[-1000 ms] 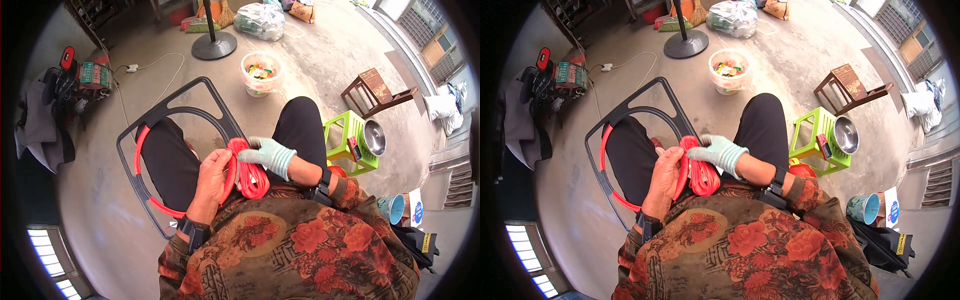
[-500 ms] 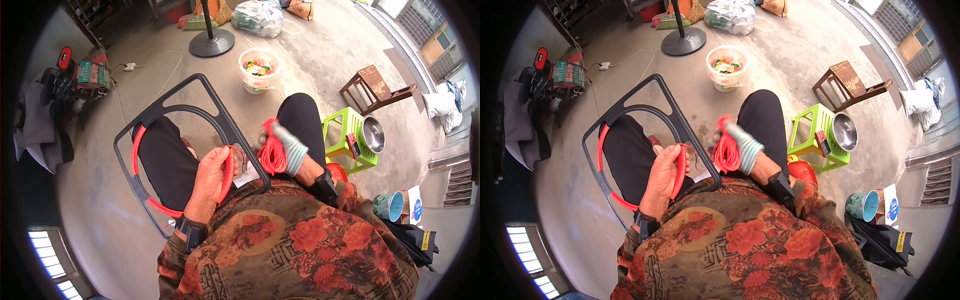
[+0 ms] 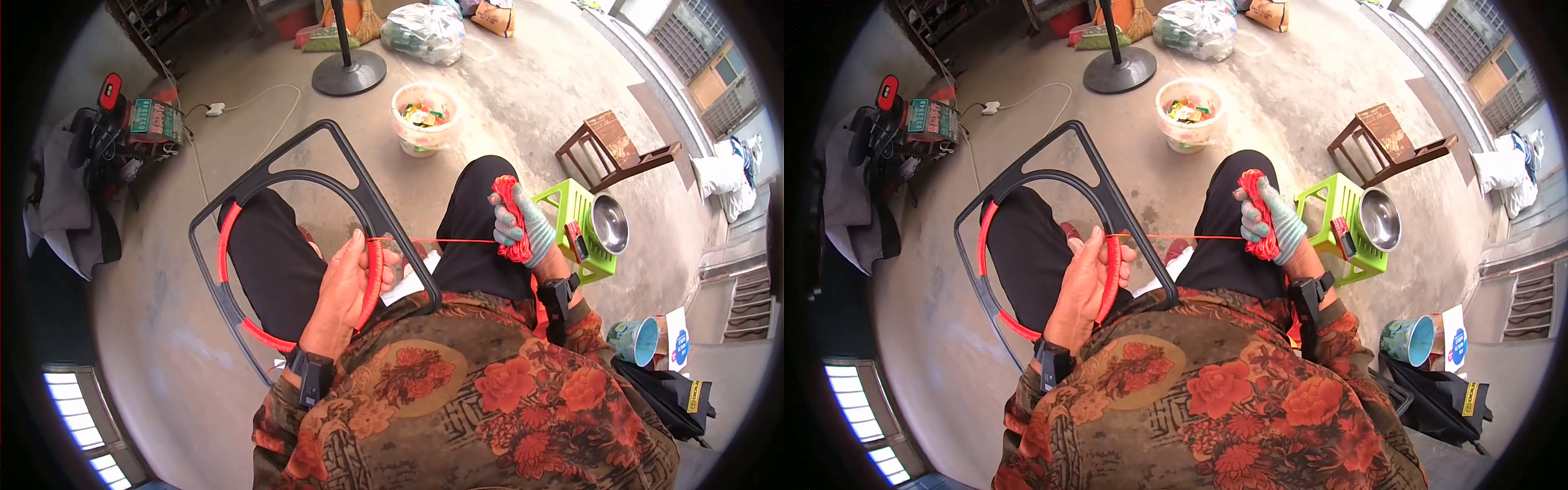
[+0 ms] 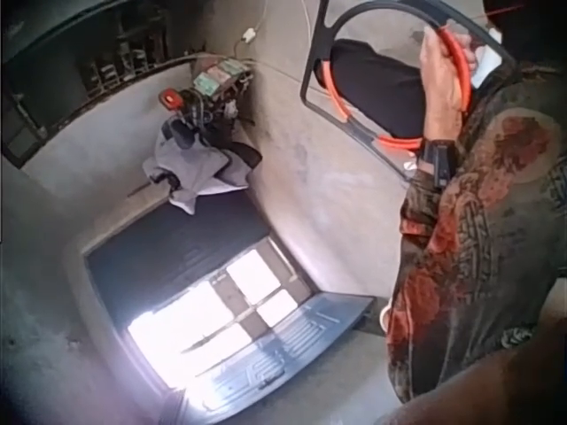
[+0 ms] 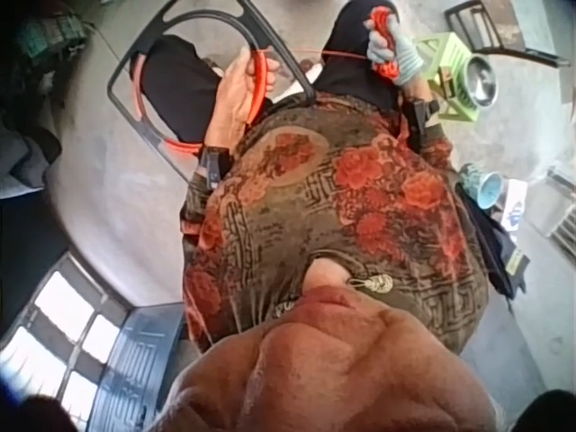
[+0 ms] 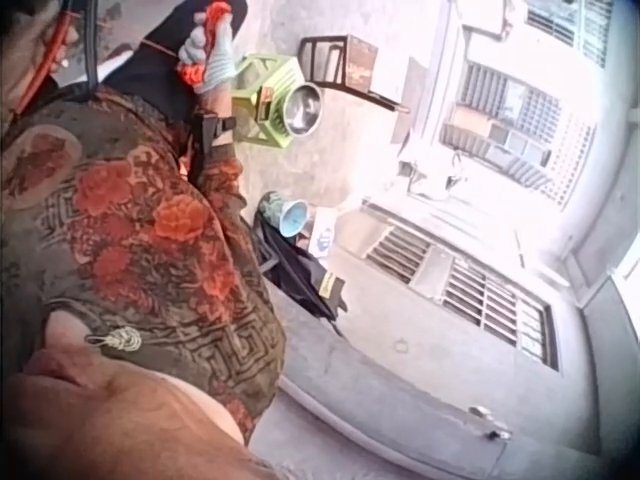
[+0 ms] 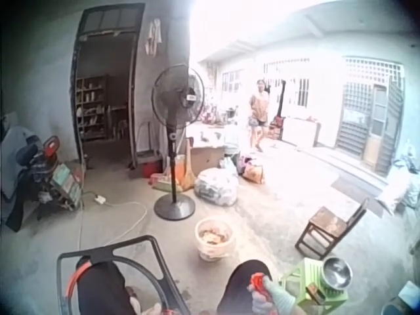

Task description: Wrapping a circular plastic frame with red plastic ribbon.

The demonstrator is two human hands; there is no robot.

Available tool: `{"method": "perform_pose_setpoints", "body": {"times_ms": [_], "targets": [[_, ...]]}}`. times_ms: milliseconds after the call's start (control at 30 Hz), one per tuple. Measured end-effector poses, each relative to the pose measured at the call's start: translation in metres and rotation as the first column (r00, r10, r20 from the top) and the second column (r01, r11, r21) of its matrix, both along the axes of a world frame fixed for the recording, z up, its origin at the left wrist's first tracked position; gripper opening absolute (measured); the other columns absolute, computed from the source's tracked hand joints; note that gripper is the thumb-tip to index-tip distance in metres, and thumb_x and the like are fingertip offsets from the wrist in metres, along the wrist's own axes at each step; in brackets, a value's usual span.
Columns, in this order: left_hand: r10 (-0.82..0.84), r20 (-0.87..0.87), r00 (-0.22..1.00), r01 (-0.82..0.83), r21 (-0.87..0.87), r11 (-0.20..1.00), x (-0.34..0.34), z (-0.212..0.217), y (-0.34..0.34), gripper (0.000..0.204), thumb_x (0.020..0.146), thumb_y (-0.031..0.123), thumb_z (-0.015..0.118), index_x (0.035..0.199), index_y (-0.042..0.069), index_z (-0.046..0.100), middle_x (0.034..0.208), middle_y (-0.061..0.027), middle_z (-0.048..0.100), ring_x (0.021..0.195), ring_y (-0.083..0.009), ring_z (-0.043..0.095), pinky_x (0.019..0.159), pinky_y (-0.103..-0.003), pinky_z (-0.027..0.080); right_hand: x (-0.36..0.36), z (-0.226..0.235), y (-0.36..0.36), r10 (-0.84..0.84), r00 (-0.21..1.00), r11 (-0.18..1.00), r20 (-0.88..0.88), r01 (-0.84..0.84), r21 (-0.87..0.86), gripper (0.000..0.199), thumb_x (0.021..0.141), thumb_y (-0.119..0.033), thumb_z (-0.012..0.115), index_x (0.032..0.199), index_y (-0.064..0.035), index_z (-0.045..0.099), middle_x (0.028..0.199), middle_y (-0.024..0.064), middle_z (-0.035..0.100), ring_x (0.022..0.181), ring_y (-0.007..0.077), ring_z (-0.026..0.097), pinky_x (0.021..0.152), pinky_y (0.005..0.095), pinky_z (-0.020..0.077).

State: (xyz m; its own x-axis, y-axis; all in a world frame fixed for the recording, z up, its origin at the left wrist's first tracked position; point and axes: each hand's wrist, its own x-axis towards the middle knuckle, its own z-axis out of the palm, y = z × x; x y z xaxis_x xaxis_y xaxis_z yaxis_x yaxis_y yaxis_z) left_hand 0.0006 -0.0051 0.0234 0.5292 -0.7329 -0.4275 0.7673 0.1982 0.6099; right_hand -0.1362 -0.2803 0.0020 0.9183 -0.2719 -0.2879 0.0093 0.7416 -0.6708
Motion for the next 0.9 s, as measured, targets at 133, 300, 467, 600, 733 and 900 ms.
{"method": "perform_pose_setpoints", "body": {"times_ms": [133,300,467,600,733,900], "targets": [[0.007,0.091,0.996,-0.007,0.006,1.0,-0.002,-0.002,0.001,0.03,0.093,0.028,0.049,0.102,0.0,0.056,0.078,-0.0088,0.062,0.059,-0.0143,0.057,0.053,-0.026,0.048,0.004,0.0,0.003,-0.014,0.998,0.998,-0.053,0.011,-0.061,0.042,0.092,-0.045,0.045,0.096,-0.004,0.051,0.053,-0.0019,0.043,0.036,0.0072,0.037,0.038,0.0221,0.0319],[-0.003,0.135,0.991,-0.003,0.042,0.999,-0.007,-0.006,0.006,0.03,0.093,0.027,0.049,0.102,-0.001,0.056,0.079,-0.009,0.062,0.06,-0.0143,0.057,0.053,-0.026,0.048,0.006,0.001,0.003,-0.022,0.986,0.986,-0.164,-0.006,-0.168,0.045,0.09,-0.049,0.047,0.095,-0.005,0.052,0.053,-0.0002,0.045,0.036,0.0099,0.041,0.036,0.0234,0.0349],[0.022,0.156,0.988,-0.037,0.094,0.995,-0.008,-0.006,0.005,0.029,0.093,0.025,0.05,0.101,-0.002,0.058,0.079,-0.0101,0.062,0.063,-0.0151,0.059,0.056,-0.026,0.05,0.019,0.002,0.007,-0.151,0.951,0.949,-0.271,0.062,-0.309,0.042,0.088,-0.049,0.05,0.102,-0.0089,0.052,0.054,0.0016,0.046,0.034,0.0114,0.041,0.034,0.0245,0.035],[0.045,0.129,0.991,-0.054,0.066,0.996,-0.005,-0.006,0.004,0.028,0.092,0.024,0.051,0.1,-0.001,0.058,0.079,-0.01,0.063,0.063,-0.0157,0.059,0.056,-0.027,0.05,0.048,-0.012,0.006,-0.228,0.967,0.504,-0.112,0.019,-0.864,0.028,0.079,-0.027,0.066,0.096,-0.0056,0.061,0.067,0.0033,0.053,0.061,0.0139,0.054,0.059,0.0256,0.0449],[0.007,0.087,0.996,-0.014,0.076,0.997,-0.005,-0.007,0.004,0.026,0.091,0.024,0.053,0.097,-0.001,0.059,0.077,-0.0097,0.063,0.062,-0.0162,0.059,0.056,-0.027,0.05,0.087,0.02,0.041,-0.311,0.945,0.183,-0.101,-0.045,-0.982,0.03,0.07,-0.027,0.068,0.09,-0.0047,0.062,0.079,0.0119,0.063,0.072,0.0208,0.061,0.068,0.0307,0.048],[-0.088,-0.001,0.996,0.088,0.029,0.996,-0.005,-0.002,-0.001,0.024,0.09,0.023,0.055,0.096,0.001,0.059,0.078,-0.0093,0.063,0.064,-0.0161,0.059,0.056,-0.028,0.049,0.15,-0.026,0.084,-0.102,0.985,0.814,-0.137,0.003,-0.58,0.021,0.077,-0.017,0.067,0.094,-0.0054,0.061,0.081,0.0032,0.062,0.073,0.0124,0.058,0.07,0.0247,0.0473]]}}
